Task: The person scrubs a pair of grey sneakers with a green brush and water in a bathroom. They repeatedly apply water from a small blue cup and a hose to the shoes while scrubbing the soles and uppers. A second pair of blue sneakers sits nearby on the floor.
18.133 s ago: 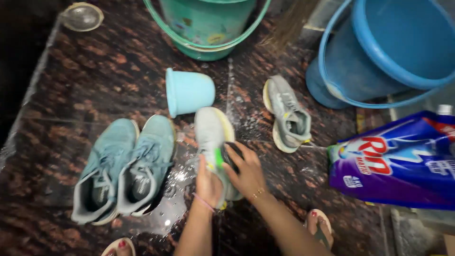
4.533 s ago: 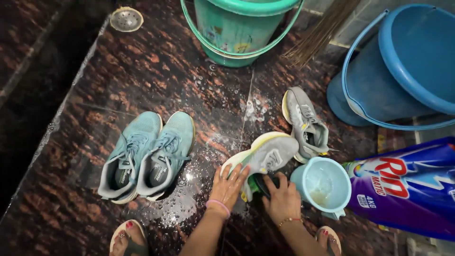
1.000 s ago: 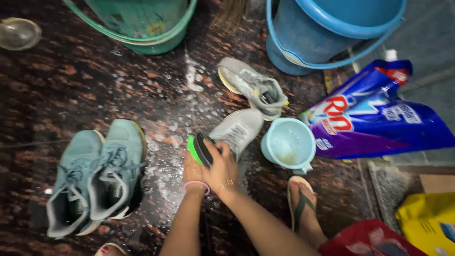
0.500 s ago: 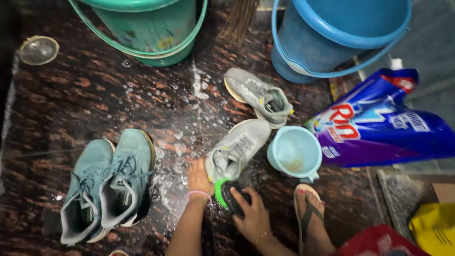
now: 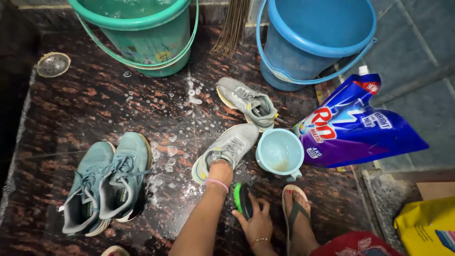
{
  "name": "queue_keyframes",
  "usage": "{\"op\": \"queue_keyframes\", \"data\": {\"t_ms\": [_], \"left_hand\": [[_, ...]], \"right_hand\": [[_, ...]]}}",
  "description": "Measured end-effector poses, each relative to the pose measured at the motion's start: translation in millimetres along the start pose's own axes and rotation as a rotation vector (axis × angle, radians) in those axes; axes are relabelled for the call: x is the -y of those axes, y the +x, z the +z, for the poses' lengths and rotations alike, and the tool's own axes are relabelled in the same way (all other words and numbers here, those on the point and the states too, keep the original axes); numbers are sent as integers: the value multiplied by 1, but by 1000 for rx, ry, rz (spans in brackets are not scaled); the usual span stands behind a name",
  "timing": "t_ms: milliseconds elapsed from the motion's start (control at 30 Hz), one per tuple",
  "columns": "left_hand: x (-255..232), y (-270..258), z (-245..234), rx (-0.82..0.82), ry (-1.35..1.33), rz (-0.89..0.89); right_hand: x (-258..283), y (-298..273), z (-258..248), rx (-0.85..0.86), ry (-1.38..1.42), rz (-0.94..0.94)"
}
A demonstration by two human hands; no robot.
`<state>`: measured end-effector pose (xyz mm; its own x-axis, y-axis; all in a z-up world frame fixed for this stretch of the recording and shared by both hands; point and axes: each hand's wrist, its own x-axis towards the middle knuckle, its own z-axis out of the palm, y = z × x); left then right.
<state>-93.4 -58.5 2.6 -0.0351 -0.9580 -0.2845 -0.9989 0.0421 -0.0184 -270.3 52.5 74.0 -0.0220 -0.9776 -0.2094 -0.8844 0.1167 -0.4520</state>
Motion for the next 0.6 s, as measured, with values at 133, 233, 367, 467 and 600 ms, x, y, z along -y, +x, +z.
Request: {"op": "queue_keyframes", "data": {"t_ms": [133, 233, 367, 467, 600], "left_hand": [[-4, -44, -2, -217, 125, 90], [15, -92, -33, -355, 150, 316], [26, -98, -44, -207, -101, 366], [28, -98, -41, -208, -159, 434], [49, -111, -47, -531, -456, 430]], "right_hand": [[-15, 10, 11, 47, -5, 60], [-25, 22, 18, 9, 38, -12], [-40, 27, 10, -2, 59, -25], [-39, 25, -2, -135, 100, -83], [-2, 9, -30, -253, 81, -302]]}}
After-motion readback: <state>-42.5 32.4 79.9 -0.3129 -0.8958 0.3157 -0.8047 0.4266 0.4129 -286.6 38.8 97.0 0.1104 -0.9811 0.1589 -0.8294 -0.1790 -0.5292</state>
